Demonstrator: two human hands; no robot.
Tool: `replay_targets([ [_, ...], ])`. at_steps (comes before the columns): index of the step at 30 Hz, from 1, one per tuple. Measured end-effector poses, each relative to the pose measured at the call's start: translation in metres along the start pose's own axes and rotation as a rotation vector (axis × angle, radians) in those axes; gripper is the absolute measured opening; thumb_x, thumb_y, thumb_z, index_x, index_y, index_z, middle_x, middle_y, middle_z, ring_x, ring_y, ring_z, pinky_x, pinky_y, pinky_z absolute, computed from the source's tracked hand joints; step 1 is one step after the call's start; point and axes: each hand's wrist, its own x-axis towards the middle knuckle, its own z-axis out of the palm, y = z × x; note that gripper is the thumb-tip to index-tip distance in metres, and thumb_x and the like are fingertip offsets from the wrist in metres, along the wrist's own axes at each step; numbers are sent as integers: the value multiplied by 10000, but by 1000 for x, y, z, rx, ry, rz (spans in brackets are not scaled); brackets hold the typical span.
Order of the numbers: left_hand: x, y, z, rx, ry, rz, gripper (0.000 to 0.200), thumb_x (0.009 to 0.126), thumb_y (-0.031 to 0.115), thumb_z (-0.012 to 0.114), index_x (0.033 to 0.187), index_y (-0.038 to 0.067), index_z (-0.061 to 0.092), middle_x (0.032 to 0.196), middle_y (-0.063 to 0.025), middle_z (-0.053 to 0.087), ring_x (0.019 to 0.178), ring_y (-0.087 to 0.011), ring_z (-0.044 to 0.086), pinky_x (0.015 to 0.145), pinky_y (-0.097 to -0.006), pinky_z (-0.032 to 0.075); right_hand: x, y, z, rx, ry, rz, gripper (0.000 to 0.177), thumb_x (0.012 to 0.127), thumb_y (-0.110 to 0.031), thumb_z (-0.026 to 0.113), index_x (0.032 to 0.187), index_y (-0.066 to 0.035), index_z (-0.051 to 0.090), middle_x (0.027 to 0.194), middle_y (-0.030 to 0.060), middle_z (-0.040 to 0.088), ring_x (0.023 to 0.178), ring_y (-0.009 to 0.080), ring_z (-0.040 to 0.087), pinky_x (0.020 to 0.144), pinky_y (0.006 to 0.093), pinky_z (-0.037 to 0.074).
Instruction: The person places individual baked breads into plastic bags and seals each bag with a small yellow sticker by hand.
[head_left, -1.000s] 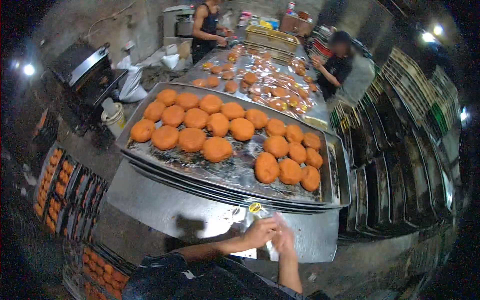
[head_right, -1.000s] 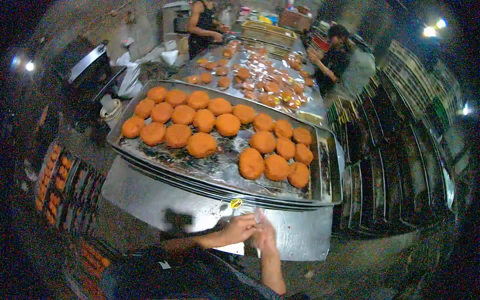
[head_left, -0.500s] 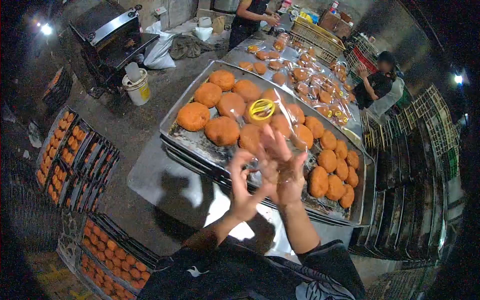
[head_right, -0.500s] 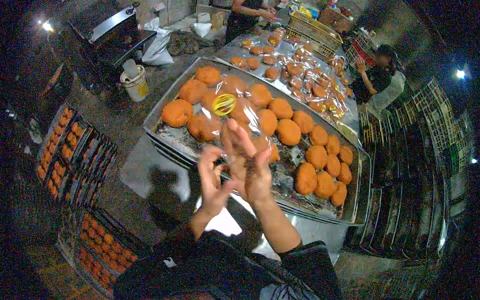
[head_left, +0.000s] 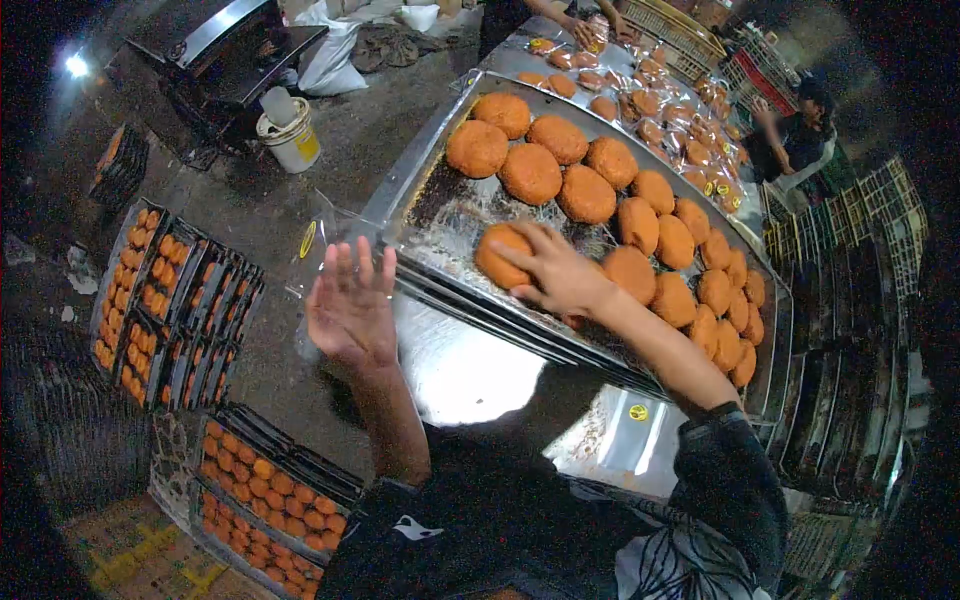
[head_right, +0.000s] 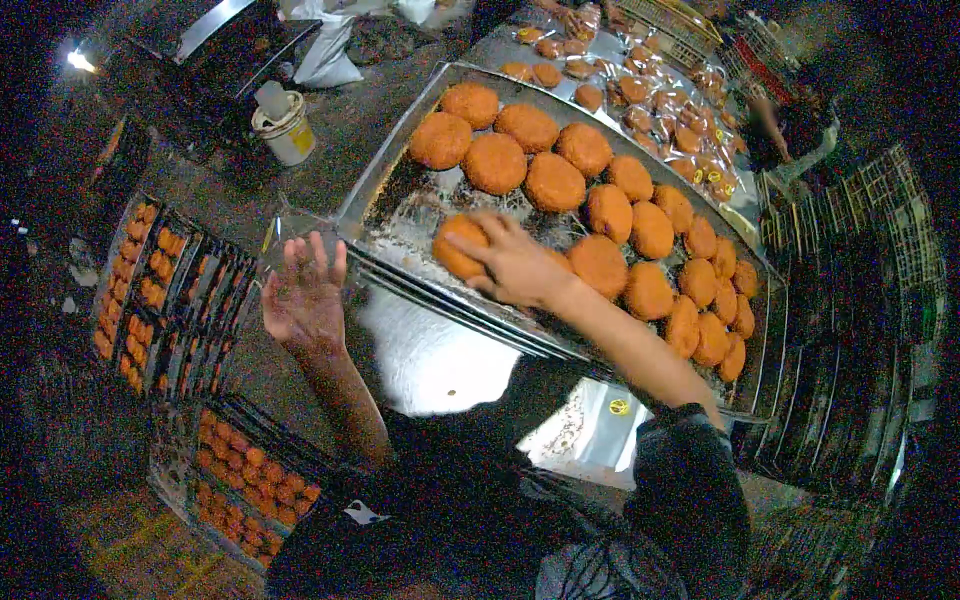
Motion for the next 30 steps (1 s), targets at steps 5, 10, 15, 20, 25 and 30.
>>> replay_targets([
  [5, -5, -32, 29, 54, 286, 171, 654, 787, 187, 418, 1294, -16, 58, 1182, -138, 399, 1134, -303, 363, 960, -521, 236, -29, -51, -55, 103, 628, 494, 604, 598, -200, 685, 1137, -40, 464, 1113, 170, 477, 935, 298, 474, 829, 392, 355],
  [10, -61, -130, 70, 377, 114, 96, 582, 782, 151, 418, 1274, 17, 138, 1158, -148, 395, 1088, -315, 397, 933, -472, 305, -52, -94, -69, 39, 850, 351, 731, 513, -180, 673, 1177, -7, 422, 1014, 46, 553, 777, 233, 443, 652, 344, 355],
  [15, -114, -183, 65, 369, -81, -355, 496, 796, 164, 413, 1242, 37, 238, 1197, -165, 377, 1086, -299, 406, 906, -426, 346, -129, -108, -66, -92, 988, 444, 892, 464, -132, 740, 1211, 94, 309, 831, 102, 585, 656, 229, 492, 588, 302, 436],
  [20, -183, -221, 44, 652, -168, -728, 453, 791, 304, 441, 1151, 39, 369, 1080, -141, 448, 952, -240, 458, 784, -351, 399, -194, -113, -55, 97, 947, 722, 883, 534, -191, 698, 1268, 18, 253, 999, 153, 512, 763, 245, 489, 602, 305, 462],
  [25, -215, -248, 13, 767, -326, -911, 293, 750, 320, 553, 808, 33, 572, 705, -29, 574, 647, -126, 539, 566, -235, 420, -282, -92, -42, 306, 931, 918, 769, 593, -229, 736, 1217, -8, 347, 1049, 184, 498, 992, 248, 507, 711, 298, 458],
  [30, -296, -288, -80, 1316, -1366, -715, 271, 704, 147, 581, 939, 14, 556, 880, -119, 573, 783, -230, 546, 691, -303, 453, -296, -16, -151, 112, 1215, 1081, 163, 753, -137, 525, 790, -12, 622, 684, 139, 604, 629, 261, 595, 593, 346, 462],
])
